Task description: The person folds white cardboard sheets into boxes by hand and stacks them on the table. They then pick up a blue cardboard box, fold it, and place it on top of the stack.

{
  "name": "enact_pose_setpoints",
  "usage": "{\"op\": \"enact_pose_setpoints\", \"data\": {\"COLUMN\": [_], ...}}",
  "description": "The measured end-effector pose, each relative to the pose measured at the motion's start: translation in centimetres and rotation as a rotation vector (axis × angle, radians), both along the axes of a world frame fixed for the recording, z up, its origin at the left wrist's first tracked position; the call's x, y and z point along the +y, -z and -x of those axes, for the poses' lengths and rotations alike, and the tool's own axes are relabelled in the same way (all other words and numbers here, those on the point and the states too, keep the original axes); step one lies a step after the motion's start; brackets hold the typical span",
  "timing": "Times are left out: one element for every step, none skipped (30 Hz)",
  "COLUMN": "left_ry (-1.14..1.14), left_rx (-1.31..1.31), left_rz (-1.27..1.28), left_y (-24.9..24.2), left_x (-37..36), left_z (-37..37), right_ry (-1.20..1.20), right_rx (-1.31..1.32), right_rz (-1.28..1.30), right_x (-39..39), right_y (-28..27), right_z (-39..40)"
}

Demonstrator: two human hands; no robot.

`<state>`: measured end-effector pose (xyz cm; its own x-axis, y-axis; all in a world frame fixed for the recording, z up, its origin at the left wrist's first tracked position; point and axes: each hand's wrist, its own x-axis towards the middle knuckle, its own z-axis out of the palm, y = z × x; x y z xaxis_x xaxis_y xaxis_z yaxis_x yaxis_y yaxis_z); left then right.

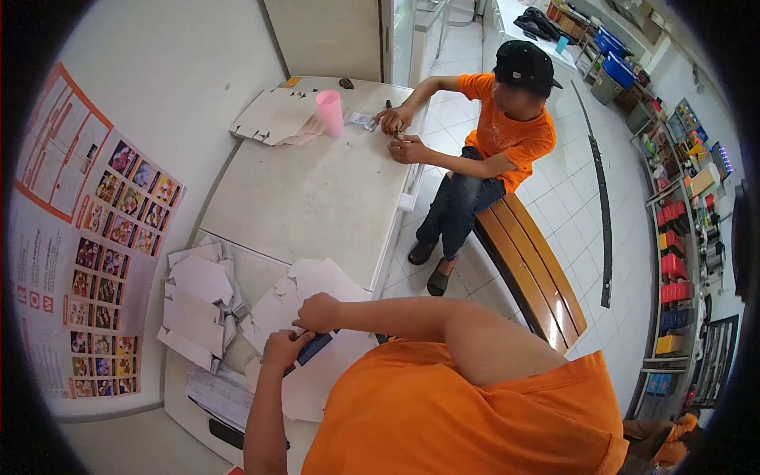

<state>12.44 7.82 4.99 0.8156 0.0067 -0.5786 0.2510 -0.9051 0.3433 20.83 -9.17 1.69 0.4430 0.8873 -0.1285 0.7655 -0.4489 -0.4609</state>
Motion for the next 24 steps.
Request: {"op": "enact_pose_setpoints", "data": {"left_ry": [0.025, 0.049, 0.049, 0.082, 0.115, 0.117, 0.111, 0.105, 0.108, 0.097, 0.086, 0.060, 0.037, -0.002, -0.033, 0.035, 0.097, 0.132, 0.162, 0.171, 0.024, -0.125, -0.065, -0.106], "left_rx": [-0.101, -0.202, -0.206, -0.287, -0.367, -0.370, -0.413, -0.450, -0.442, -0.441, -0.446, -0.378, -0.315, -0.299, -0.270, -0.323, -0.367, -0.409, -0.445, -0.415, -0.316, -0.219, -0.285, -0.238], "left_rz": [-0.034, -0.069, -0.069, -0.128, -0.187, -0.189, -0.195, -0.201, -0.203, -0.199, -0.194, -0.183, -0.163, -0.041, 0.086, 0.129, 0.167, 0.110, 0.046, 0.053, 0.090, 0.121, 0.117, 0.122], "left_y": [0.2, 0.5, 1.4, 2.7, 3.9, 4.4, 4.8, 5.3, 5.0, 4.6, 4.1, 3.4, 2.7, 1.1, -0.5, -1.3, -2.0, -3.8, -4.7, -3.6, -2.4, -2.6, -3.5, -4.1], "left_x": [-0.2, -0.4, -0.5, -0.5, -0.4, -0.4, -0.3, -0.1, -0.3, -0.4, -0.5, -0.2, 0.1, 0.1, 0.0, -0.1, -0.5, -1.8, -2.9, -2.5, -1.1, -1.3, -1.2, -0.6], "left_z": [0.3, 0.6, 0.7, 1.0, 1.3, 1.2, 1.4, 1.8, 2.2, 2.2, 2.0, 1.8, 1.5, 1.4, 1.6, 2.0, 2.3, 2.2, 2.3, 2.1, 1.8, 1.1, 0.8, 0.3], "right_ry": [0.000, 0.059, 0.120, 0.119, 0.132, 0.146, 0.147, 0.131, 0.117, 0.120, 0.104, 0.092, 0.131, 0.182, 0.233, 0.285, 0.247, 0.201, 0.218, 0.209, 0.198, 0.076, 0.080, 0.101], "right_rx": [0.000, -0.028, -0.059, -0.061, -0.081, -0.103, -0.102, -0.100, -0.097, -0.094, -0.038, 0.016, 0.113, 0.209, 0.296, 0.396, 0.654, 0.915, 0.944, 1.262, 1.568, 1.561, 1.581, 1.463], "right_rz": [0.000, -0.005, -0.010, -0.012, -0.048, -0.084, -0.086, -0.064, -0.042, -0.044, -0.059, -0.071, -0.048, -0.021, 0.017, 0.052, 0.038, 0.013, 0.017, -0.169, -0.373, -0.514, -0.521, -0.452], "right_x": [0.1, 0.3, 0.4, 0.5, 0.6, 0.6, 0.6, 0.7, 0.7, 0.8, 0.9, 0.8, 0.6, 0.1, -0.4, -0.9, -0.9, -1.7, -4.0, -6.3, -7.8, -8.6, -9.1, -10.6], "right_y": [0.4, 0.7, 1.2, 1.9, 2.7, 2.5, 2.3, 2.2, 2.3, 2.2, 2.1, 2.2, 1.4, -0.2, -1.5, -1.7, -0.4, 1.0, 1.3, 1.6, 1.9, 3.4, 4.7, 3.8], "right_z": [0.3, 0.5, 0.5, 0.6, 0.7, 0.6, 0.5, 0.5, 0.8, 0.8, 0.6, 0.2, -0.3, -0.8, -1.5, -2.3, -4.0, -5.6, -5.8, -5.7, -5.4, -4.8, -3.7, -2.7]}}
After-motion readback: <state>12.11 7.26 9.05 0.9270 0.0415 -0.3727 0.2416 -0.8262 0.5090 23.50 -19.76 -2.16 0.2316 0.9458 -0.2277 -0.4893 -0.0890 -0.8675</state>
